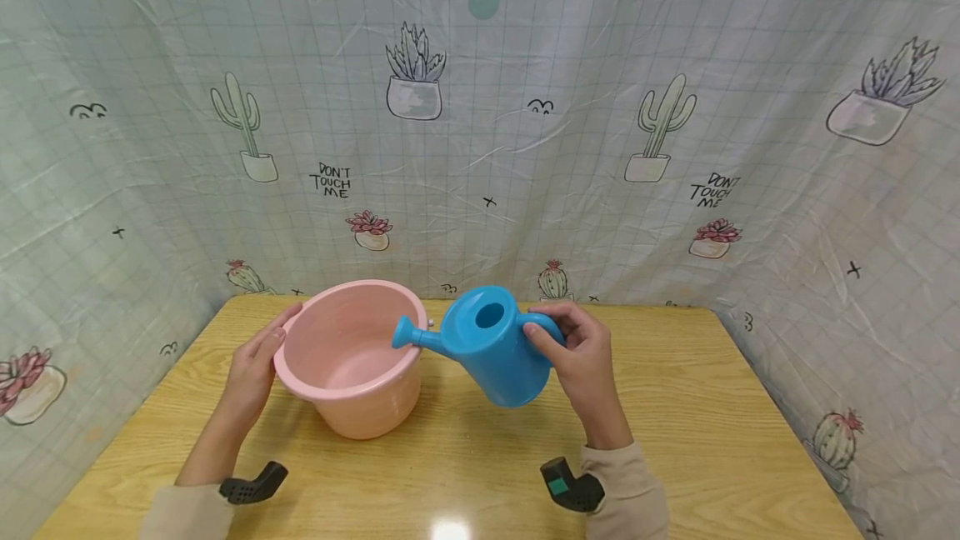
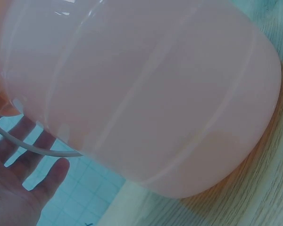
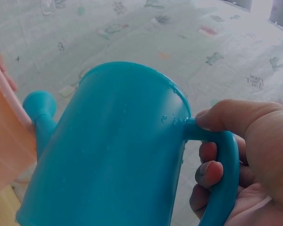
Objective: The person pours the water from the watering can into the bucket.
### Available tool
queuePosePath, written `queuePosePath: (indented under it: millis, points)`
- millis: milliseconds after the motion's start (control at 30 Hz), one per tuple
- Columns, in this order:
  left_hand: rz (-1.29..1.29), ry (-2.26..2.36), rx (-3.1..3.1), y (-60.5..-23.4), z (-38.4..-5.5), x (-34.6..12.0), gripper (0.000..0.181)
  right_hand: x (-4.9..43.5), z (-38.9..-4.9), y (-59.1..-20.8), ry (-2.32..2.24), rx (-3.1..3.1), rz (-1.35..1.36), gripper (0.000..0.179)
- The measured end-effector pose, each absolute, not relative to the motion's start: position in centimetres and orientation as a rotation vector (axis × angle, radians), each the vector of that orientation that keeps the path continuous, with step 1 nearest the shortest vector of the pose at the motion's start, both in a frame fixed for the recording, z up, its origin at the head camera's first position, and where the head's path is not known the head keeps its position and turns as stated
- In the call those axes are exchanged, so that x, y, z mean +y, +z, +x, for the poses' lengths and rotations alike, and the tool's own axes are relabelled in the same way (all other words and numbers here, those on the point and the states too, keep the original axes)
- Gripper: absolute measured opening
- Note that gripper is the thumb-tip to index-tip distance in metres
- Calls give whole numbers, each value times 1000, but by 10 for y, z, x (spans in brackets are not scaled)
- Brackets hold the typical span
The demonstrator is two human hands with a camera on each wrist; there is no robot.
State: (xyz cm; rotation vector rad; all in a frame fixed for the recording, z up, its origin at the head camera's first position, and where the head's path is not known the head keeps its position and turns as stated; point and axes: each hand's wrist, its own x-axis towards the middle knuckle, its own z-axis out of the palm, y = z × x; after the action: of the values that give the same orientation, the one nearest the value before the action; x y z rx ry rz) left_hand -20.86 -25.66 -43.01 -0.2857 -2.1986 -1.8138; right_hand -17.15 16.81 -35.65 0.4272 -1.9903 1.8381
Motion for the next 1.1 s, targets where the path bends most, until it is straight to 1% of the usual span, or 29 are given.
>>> queuePosePath:
  millis: [433, 1100]
  points:
    - [-281, -1804, -2199, -430, -209, -256, 48, 169, -171, -356, 1846, -1993, 425, 27]
    - [-287, -1820, -2198, -430, -208, -257, 47, 168, -171, -356, 1836, -1987, 439, 24]
